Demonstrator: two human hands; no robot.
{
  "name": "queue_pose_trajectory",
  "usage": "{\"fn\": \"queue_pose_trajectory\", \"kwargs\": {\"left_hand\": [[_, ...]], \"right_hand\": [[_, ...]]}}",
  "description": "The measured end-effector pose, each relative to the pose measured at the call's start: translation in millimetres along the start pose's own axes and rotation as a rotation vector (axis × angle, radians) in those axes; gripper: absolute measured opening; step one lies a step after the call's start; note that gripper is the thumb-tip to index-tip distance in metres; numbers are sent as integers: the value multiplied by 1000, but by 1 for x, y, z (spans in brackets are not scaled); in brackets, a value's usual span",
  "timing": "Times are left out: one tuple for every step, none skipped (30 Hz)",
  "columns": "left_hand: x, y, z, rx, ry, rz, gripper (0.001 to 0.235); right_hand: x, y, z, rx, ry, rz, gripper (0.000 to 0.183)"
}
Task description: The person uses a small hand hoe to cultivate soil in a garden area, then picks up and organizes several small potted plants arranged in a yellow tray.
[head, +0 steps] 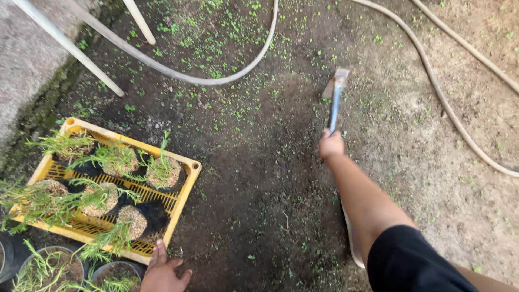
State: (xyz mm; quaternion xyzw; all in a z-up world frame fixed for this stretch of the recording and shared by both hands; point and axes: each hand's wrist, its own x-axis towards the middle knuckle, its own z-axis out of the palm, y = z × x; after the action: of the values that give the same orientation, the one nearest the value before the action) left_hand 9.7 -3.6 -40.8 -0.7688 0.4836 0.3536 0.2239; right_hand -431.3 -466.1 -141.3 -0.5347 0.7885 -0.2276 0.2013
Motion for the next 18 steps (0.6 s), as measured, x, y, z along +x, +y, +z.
{"fn": "queue_pose_trajectory", "kwargs": {"left_hand": [[0,1,-4,1,16,6,61],[-3,3,-7,1,16,8,61],[-5,5,-9,0,-3,-6,61],[-8,7,-12,-1,-22,-19,61],[-12,8,-14,-3,-21,-19,61],[-15,9,-16,-25,-5,-20,61],[-18,10,-19,-46,11,-21,60],[-20,10,-20,-48,12,-21,60],[-21,11,-21,-53,11,-23,59],[-23,10,-20,-58,9,-26,58],[-24,9,-20,-64,12,-28,58],[-23,9,-20,-79,31,-16,57],[-24,8,-18,-92,45,-5,56],[-24,8,-16,-96,43,-8,56],[-25,6,-14,-112,79,4,54],[-26,5,-13,-128,115,16,53],[-27,5,-12,-129,109,7,53],[-26,5,-12,-134,140,20,52]], "right_hand": [[-21,5,8,77,-27,26,43],[-47,11,12,154,-54,51,41],[-70,15,13,156,-80,88,43],[-93,19,12,159,-106,126,45],[-117,23,11,179,-117,108,44],[-141,28,7,199,-127,91,44],[-162,33,-1,163,-102,9,44],[-175,31,-8,126,-78,-73,45],[-181,26,-17,127,-77,-77,45],[-189,23,-28,284,-186,137,46],[-189,15,-34,438,-298,349,46],[-179,5,-37,438,-300,343,46],[-166,1,-41,348,-186,181,49],[-151,-2,-44,258,-73,19,52],[-130,-4,-45,270,-30,-55,52],[-105,-8,-46,260,-6,-92,51],[-79,-15,-44,230,23,-113,50],[-53,-23,-42,182,48,-133,50]]}}
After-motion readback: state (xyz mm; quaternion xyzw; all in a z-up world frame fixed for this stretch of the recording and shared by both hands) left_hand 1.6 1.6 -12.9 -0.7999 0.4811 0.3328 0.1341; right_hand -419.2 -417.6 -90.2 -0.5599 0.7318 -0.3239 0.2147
